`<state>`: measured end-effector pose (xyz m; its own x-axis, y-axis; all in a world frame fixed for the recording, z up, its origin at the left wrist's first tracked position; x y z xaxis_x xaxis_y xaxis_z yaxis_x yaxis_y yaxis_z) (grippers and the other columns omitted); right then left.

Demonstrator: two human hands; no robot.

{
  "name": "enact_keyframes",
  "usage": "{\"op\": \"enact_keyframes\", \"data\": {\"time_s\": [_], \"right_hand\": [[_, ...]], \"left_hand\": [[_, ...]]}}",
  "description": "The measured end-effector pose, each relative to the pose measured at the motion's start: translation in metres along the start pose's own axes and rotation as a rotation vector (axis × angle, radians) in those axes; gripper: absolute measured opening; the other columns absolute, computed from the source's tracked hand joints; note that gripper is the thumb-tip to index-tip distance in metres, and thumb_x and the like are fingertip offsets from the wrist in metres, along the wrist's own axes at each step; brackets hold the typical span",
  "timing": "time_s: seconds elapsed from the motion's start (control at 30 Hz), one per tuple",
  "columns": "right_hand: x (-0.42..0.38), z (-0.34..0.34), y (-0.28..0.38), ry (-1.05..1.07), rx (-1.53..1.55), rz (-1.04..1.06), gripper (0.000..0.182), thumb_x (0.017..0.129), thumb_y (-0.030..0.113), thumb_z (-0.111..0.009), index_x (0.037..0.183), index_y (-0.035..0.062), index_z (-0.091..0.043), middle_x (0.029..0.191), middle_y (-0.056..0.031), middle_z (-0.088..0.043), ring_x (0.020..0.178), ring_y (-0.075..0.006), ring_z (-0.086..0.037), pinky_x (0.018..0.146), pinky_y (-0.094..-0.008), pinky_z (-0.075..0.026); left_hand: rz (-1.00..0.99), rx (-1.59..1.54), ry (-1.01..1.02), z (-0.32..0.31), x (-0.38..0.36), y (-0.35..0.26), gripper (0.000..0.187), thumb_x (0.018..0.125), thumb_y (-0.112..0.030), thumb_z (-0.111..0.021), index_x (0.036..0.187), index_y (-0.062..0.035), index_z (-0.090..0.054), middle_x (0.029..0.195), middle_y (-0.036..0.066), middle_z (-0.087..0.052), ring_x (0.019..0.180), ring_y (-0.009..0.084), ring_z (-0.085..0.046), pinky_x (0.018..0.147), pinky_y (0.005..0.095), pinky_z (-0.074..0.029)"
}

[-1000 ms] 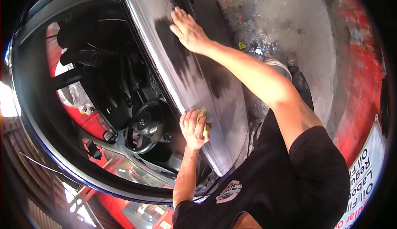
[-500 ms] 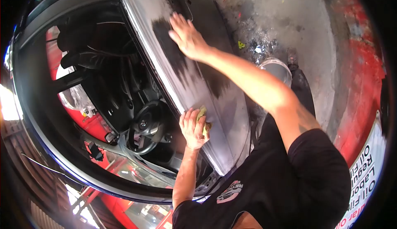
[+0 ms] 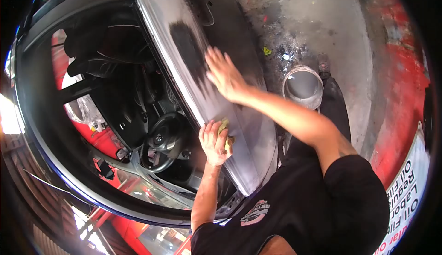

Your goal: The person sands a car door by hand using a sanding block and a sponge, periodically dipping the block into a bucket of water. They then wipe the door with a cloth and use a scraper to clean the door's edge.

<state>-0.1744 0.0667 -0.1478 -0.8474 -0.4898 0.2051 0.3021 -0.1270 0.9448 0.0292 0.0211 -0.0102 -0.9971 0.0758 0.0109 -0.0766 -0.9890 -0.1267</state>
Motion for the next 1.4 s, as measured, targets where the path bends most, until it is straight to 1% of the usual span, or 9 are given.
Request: {"op": "enact_keyframes", "data": {"time_s": [0.07,0.27,0.5,0.63,0.87,1.07,1.23,1.33,1.4], "right_hand": [[-0.038,-0.004,0.003,0.113,0.024,-0.041,0.061,0.113,0.027,-0.049,0.162,-0.0076,-0.036,0.173,-0.0291,-0.028,0.161,-0.047,-0.026,0.129,-0.0633,-0.024],[0.105,0.011,-0.018,-0.131,-0.023,0.021,0.058,0.113,0.029,-0.047,0.155,-0.0109,-0.042,0.166,-0.0325,-0.038,0.157,-0.0496,-0.033,0.127,-0.0636,-0.027],[-0.017,-0.003,0.006,0.099,0.011,-0.016,0.063,0.113,0.03,-0.049,0.163,-0.0071,-0.034,0.174,-0.0298,-0.024,0.163,-0.0473,-0.023,0.129,-0.0646,-0.022],[0.135,0.013,-0.017,-0.068,-0.016,0.005,0.062,0.114,0.03,-0.047,0.161,-0.0083,-0.035,0.172,-0.0307,-0.029,0.16,-0.0475,-0.028,0.128,-0.063,-0.025],[-0.027,-0.005,0.016,0.114,0.081,-0.001,0.065,0.113,0.029,-0.049,0.164,-0.0077,-0.031,0.175,-0.03,-0.022,0.165,-0.0446,-0.018,0.132,-0.0603,-0.018],[0.126,0.007,-0.017,-0.105,0.067,0.024,0.063,0.115,0.035,-0.043,0.16,-0.0085,-0.037,0.17,-0.0308,-0.033,0.159,-0.0473,-0.03,0.128,-0.0631,-0.026],[-0.013,-0.005,0.012,0.042,0.108,-0.007,0.064,0.115,0.033,-0.045,0.163,-0.0069,-0.033,0.174,-0.0294,-0.025,0.164,-0.0456,-0.02,0.13,-0.0638,-0.021],[-0.015,-0.011,0.01,0.045,0.145,-0.013,0.064,0.115,0.031,-0.045,0.164,-0.0068,-0.032,0.174,-0.0295,-0.025,0.164,-0.0465,-0.019,0.131,-0.0632,-0.017],[0.07,0.003,-0.001,-0.028,0.074,0.007,0.061,0.115,0.032,-0.044,0.161,-0.0073,-0.037,0.172,-0.0299,-0.03,0.162,-0.0456,-0.026,0.129,-0.065,-0.021]], "left_hand": [[0.002,0.007,0.007,0.002,0.001,0.0,0.036,0.083,-0.027,-0.069,0.114,-0.0086,-0.07,0.129,0.017,-0.068,0.126,0.0411,-0.063,0.114,0.0587,-0.04],[0.013,0.014,-0.001,-0.001,-0.001,0.001,0.033,0.085,-0.028,-0.068,0.111,-0.0088,-0.071,0.129,0.016,-0.068,0.126,0.041,-0.063,0.114,0.0589,-0.039],[0.013,0.023,0.019,0.001,-0.001,0.001,0.033,0.085,-0.029,-0.068,0.111,-0.0085,-0.071,0.129,0.017,-0.068,0.126,0.0411,-0.063,0.114,0.0594,-0.04],[0.033,0.014,0.019,-0.001,-0.005,-0.001,0.033,0.085,-0.029,-0.068,0.111,-0.0087,-0.071,0.129,0.017,-0.068,0.126,0.041,-0.063,0.114,0.0593,-0.039],[0.016,0.017,0.005,0.0,-0.001,-0.001,0.032,0.084,-0.028,-0.069,0.11,-0.0092,-0.072,0.13,0.016,-0.068,0.127,0.0406,-0.063,0.115,0.0588,-0.039],[0.018,0.02,0.005,0.001,-0.004,0.0,0.033,0.084,-0.028,-0.069,0.112,-0.01,-0.072,0.131,0.016,-0.068,0.128,0.04,-0.063,0.115,0.0586,-0.038],[0.007,0.028,0.002,0.002,0.003,-0.002,0.033,0.079,-0.023,-0.069,0.109,-0.01,-0.071,0.127,0.016,-0.069,0.124,0.0404,-0.065,0.116,0.0591,-0.04],[0.014,0.039,0.007,0.003,0.003,-0.002,0.032,0.079,-0.022,-0.068,0.109,-0.0102,-0.071,0.126,0.016,-0.069,0.123,0.0398,-0.065,0.116,0.0588,-0.04],[0.028,0.042,0.021,0.0,0.001,-0.001,0.032,0.079,-0.022,-0.068,0.109,-0.0102,-0.071,0.126,0.015,-0.069,0.123,0.0396,-0.065,0.116,0.0587,-0.04]]}}
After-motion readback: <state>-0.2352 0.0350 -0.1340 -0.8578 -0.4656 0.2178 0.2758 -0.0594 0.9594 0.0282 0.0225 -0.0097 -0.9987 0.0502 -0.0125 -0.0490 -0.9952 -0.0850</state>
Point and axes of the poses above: each hand's wrist, its own x-axis towards the middle knuckle, its own z-axis out of the back of the hand, y = z × x, the point moved 2 cm from there along x, towards the middle knuckle
